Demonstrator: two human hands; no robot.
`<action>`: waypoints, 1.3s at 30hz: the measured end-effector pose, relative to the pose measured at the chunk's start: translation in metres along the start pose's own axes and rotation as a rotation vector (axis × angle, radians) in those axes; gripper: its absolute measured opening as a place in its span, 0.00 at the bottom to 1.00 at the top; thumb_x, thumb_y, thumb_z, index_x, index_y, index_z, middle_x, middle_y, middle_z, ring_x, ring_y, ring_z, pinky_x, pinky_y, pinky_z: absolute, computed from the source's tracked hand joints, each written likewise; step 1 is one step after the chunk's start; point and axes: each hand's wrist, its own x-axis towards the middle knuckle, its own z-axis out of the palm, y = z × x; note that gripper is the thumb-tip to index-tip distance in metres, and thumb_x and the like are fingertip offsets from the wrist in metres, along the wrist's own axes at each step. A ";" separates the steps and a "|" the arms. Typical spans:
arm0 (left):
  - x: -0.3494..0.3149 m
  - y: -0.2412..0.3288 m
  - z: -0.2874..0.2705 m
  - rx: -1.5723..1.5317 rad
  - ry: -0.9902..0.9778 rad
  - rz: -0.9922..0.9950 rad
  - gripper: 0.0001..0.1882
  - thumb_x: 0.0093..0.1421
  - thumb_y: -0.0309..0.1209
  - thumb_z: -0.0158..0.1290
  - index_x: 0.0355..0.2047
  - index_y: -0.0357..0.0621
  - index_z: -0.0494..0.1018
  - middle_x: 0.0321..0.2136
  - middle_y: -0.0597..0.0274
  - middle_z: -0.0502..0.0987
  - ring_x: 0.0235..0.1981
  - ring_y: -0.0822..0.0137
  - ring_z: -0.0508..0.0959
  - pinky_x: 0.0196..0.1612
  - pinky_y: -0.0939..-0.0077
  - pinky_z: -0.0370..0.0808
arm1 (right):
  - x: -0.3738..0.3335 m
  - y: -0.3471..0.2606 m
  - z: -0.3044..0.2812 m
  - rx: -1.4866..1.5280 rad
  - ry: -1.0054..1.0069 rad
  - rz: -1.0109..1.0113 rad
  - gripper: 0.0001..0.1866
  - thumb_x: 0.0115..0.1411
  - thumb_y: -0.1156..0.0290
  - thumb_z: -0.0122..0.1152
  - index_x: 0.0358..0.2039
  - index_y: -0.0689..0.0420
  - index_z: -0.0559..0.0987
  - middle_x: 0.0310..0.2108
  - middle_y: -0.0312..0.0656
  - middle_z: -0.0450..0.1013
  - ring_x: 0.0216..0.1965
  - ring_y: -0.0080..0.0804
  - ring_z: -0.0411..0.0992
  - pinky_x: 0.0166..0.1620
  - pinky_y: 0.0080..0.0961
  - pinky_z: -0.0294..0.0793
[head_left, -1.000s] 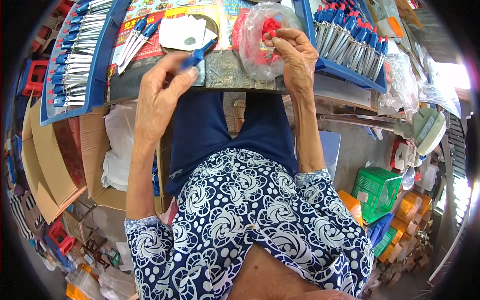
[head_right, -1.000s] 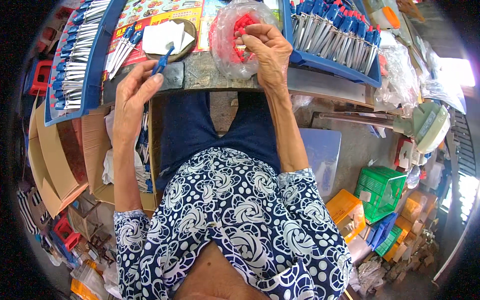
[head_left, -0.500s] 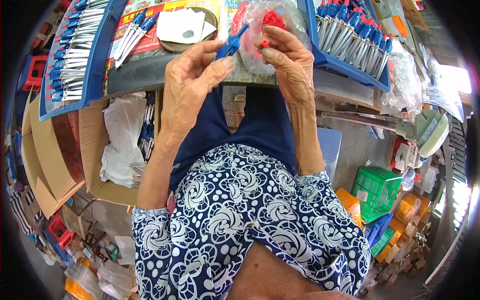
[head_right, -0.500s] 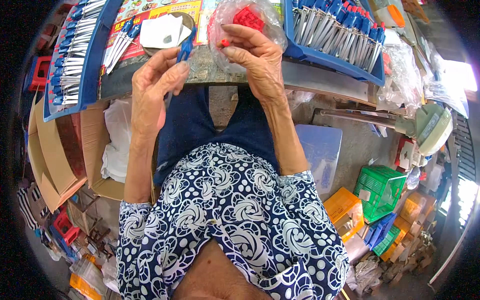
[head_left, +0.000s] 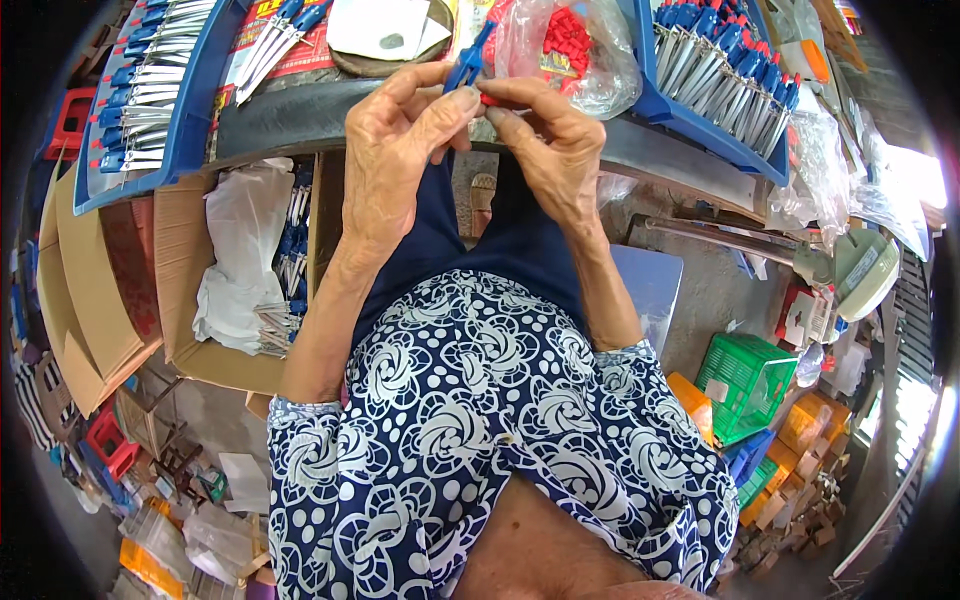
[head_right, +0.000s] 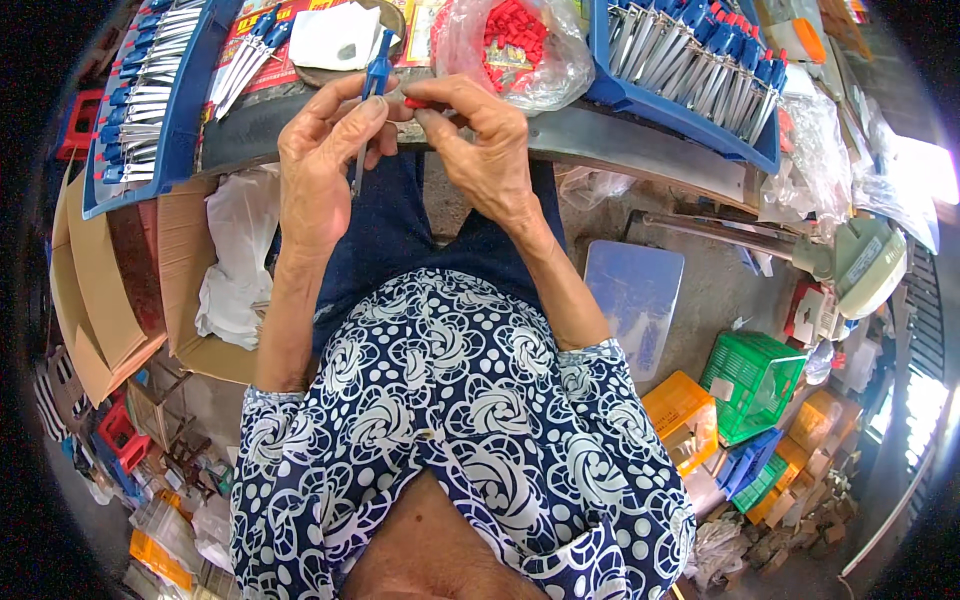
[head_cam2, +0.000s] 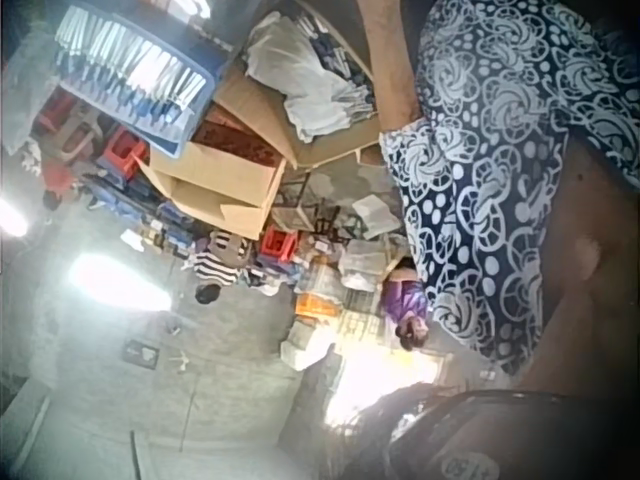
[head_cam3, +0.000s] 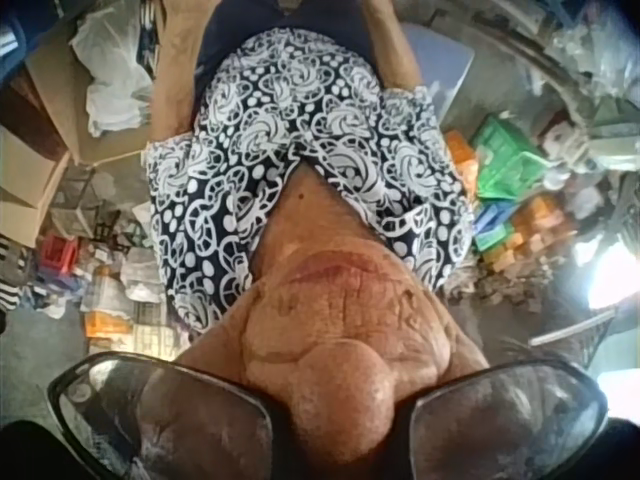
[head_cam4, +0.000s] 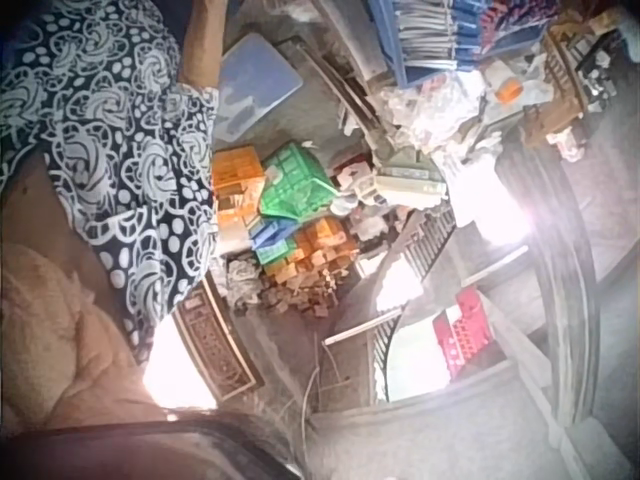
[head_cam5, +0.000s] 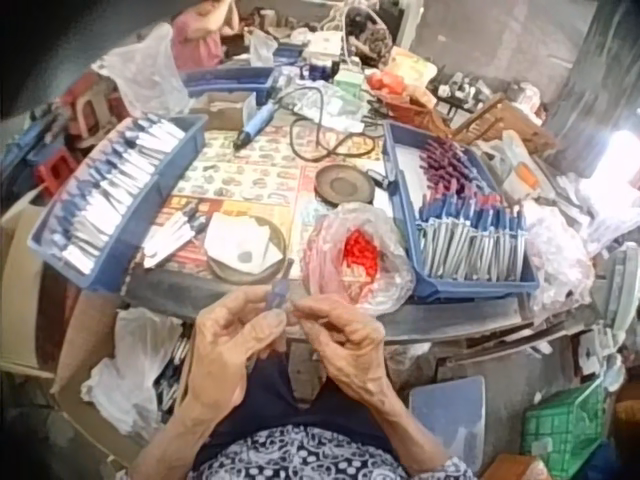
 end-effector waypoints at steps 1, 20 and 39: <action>0.000 -0.002 -0.002 -0.004 0.007 -0.001 0.14 0.53 0.32 0.51 0.38 0.37 0.70 0.27 0.60 0.76 0.22 0.78 0.69 0.23 0.87 0.60 | -0.001 0.000 0.004 -0.085 0.019 -0.026 0.13 0.51 0.81 0.55 0.39 0.62 0.75 0.31 0.35 0.72 0.28 0.17 0.69 0.32 0.12 0.69; -0.035 -0.005 -0.023 0.436 0.072 0.063 0.14 0.48 0.26 0.55 0.34 0.33 0.71 0.25 0.60 0.74 0.25 0.77 0.71 0.30 0.83 0.69 | -0.001 0.000 -0.006 0.496 -0.028 0.353 0.08 0.52 0.78 0.56 0.33 0.63 0.72 0.29 0.43 0.73 0.28 0.25 0.71 0.31 0.15 0.69; -0.041 -0.008 -0.027 0.622 0.024 0.090 0.14 0.49 0.28 0.56 0.35 0.34 0.71 0.26 0.64 0.74 0.27 0.78 0.71 0.32 0.86 0.68 | -0.008 0.006 -0.003 0.579 -0.029 0.323 0.09 0.49 0.81 0.57 0.33 0.66 0.73 0.27 0.43 0.72 0.26 0.25 0.69 0.29 0.16 0.68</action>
